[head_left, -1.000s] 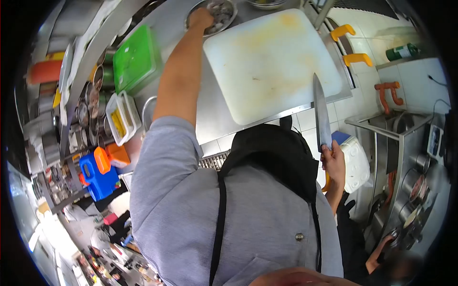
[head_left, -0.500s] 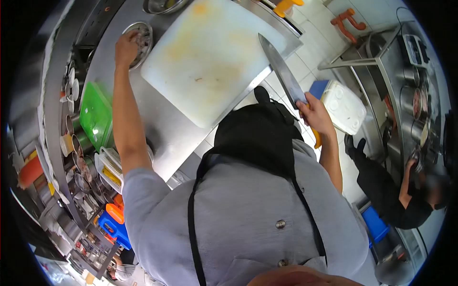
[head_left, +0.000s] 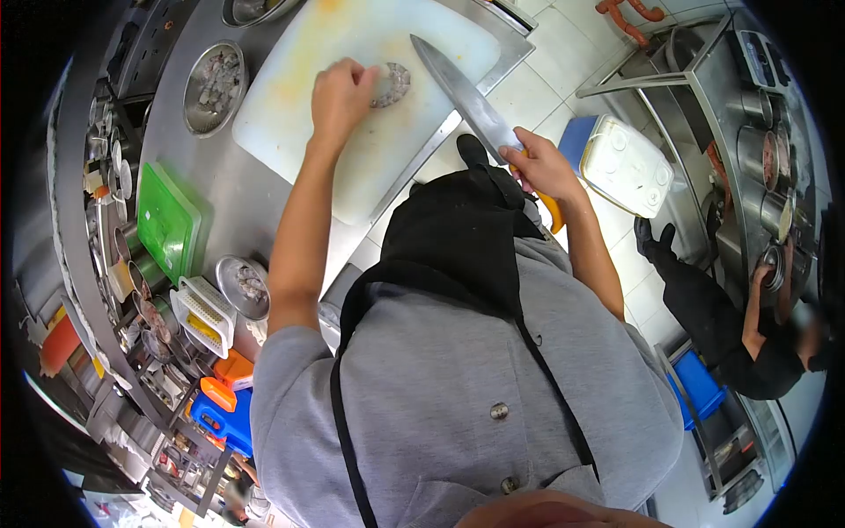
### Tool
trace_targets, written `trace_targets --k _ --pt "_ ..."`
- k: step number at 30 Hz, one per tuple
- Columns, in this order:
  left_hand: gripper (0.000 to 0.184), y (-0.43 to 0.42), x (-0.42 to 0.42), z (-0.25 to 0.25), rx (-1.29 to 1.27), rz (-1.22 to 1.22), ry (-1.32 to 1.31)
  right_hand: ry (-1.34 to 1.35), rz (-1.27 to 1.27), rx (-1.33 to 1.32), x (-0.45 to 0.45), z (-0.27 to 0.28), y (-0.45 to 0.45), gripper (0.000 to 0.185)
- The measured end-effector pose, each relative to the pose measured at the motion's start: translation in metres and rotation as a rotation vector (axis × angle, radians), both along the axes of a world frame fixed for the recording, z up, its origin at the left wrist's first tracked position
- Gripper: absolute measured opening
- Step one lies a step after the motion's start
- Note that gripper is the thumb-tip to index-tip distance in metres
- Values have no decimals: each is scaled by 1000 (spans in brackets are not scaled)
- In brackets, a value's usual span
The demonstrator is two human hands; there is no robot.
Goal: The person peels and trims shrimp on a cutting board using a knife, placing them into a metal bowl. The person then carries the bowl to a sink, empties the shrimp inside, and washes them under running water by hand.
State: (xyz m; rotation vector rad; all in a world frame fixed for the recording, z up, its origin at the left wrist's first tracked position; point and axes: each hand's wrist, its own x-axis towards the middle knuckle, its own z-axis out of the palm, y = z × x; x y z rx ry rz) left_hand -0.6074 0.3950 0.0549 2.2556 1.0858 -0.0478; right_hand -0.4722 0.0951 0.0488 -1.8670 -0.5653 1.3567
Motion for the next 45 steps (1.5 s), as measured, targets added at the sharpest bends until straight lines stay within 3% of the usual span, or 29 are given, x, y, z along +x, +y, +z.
trace_targets --k 4,6,13,22,24,31,34,36,43,45 --pt "20 -24 9 -19 31 -131 -49 16 5 28 1 -10 9 24" --pt "19 -28 16 -28 324 -237 -325 6 -2 43 3 -9 12 23" --pt "17 -15 19 -22 266 -286 -242 -10 -10 36 10 -11 22 24" --pt "13 -9 26 -9 381 -380 -120 7 31 27 3 -7 22 23" --pt "16 -7 26 -11 251 -301 -209 37 40 33 -1 -7 17 23" --pt "25 -26 18 -15 151 -54 -126 40 103 -15 -19 -7 -6 25" --pt "27 -38 17 -18 84 57 -204 63 76 -11 -29 -7 -18 26" --pt "26 -48 18 -13 -195 295 -291 83 64 -10 -36 -10 -26 27" --pt "22 -56 7 -22 -359 386 -395 91 40 -57 -51 -7 -44 29" --pt "15 -59 -3 -22 -239 216 -348 38 67 -18 -49 -12 -45 30"
